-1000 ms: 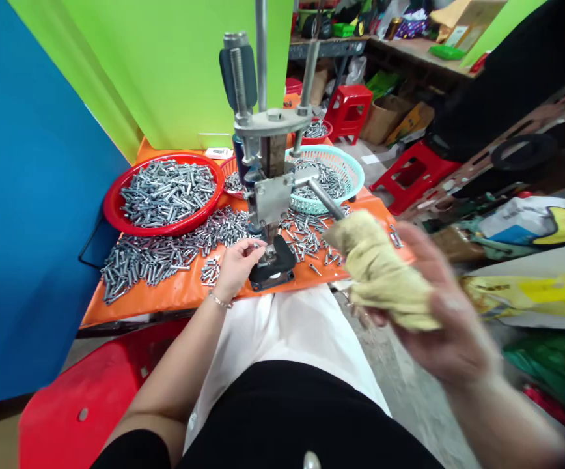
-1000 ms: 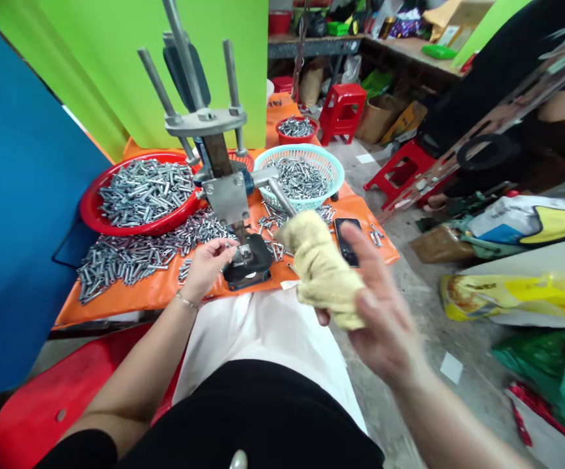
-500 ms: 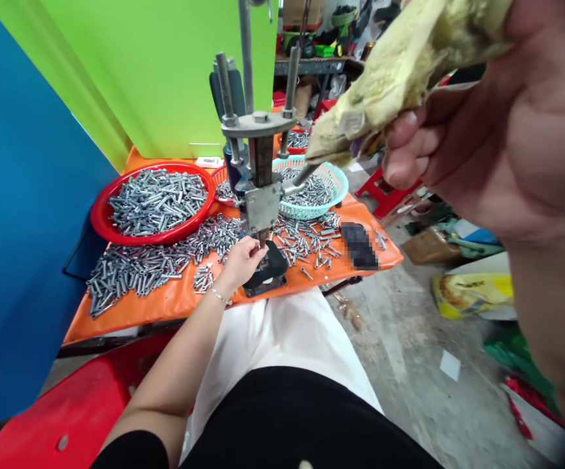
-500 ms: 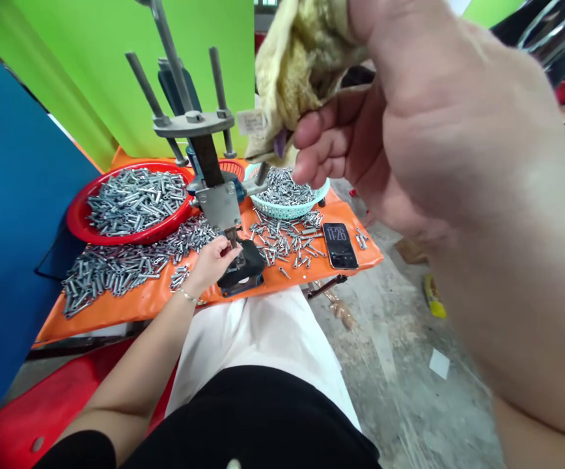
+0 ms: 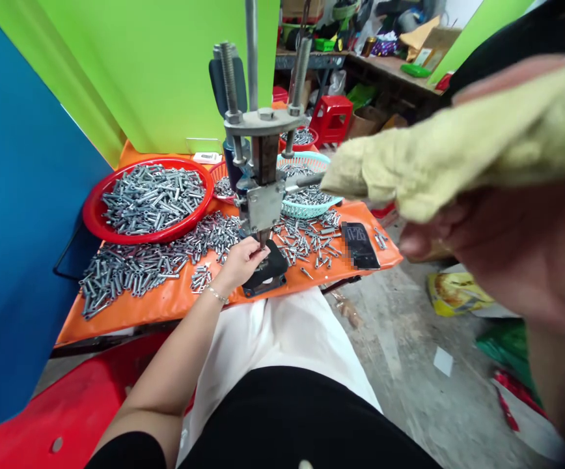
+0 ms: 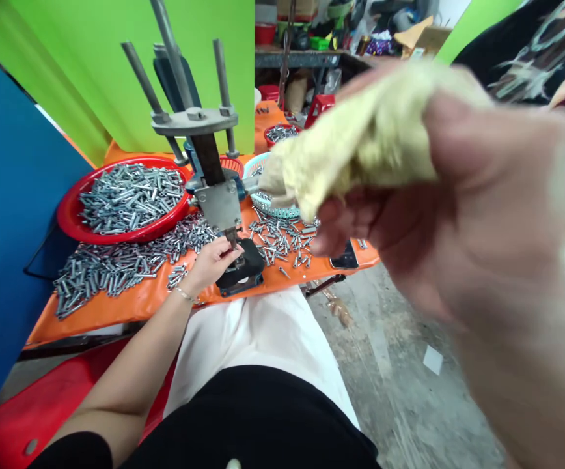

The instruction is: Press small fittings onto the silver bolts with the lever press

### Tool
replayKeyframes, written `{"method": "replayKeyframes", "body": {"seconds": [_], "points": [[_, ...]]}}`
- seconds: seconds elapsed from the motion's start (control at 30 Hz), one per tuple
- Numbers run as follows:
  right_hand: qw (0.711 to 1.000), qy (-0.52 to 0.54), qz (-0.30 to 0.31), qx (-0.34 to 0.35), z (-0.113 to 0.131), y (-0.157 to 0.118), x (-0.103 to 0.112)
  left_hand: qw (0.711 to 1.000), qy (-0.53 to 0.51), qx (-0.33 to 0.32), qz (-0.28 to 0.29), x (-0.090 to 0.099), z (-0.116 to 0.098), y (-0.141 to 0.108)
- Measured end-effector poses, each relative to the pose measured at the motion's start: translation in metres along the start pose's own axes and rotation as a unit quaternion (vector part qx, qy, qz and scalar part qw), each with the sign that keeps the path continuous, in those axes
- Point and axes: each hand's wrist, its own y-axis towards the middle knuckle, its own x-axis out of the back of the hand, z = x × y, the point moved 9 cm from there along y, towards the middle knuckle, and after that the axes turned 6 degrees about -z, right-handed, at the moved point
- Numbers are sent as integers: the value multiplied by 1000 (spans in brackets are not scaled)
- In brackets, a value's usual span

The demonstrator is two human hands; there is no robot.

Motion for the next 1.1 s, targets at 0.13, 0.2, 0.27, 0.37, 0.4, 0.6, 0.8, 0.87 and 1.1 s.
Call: {"method": "replayKeyframes", "body": {"seconds": [0.13,0.2,0.27,0.37,0.4,0.6,0.8,0.87,1.1], "points": [[998,26,13,-48,-27,-41,-2,999,-32,-1,30,-2,2,1],[994,23,12,-109,-44,-53,2,998,-40,-2,46,-2,4,3],[988,-4,25,-154,-51,-54,7,997,-38,-1,61,-4,5,5],[963,-57,87,-250,-55,-40,6,998,-20,4,67,-4,6,5],[948,-76,111,-287,-55,-35,3,998,-12,8,60,-3,7,3],[875,-239,132,-400,-86,-39,-19,998,-17,59,4,-6,20,-17],[972,-222,-23,-76,-197,-29,-47,994,-36,47,-92,-10,23,-29],[981,-186,-27,-39,-233,-26,-54,993,-33,45,-105,-11,24,-30],[993,-107,10,-50,-234,-34,-56,989,-40,84,-115,-7,24,-29]]}}
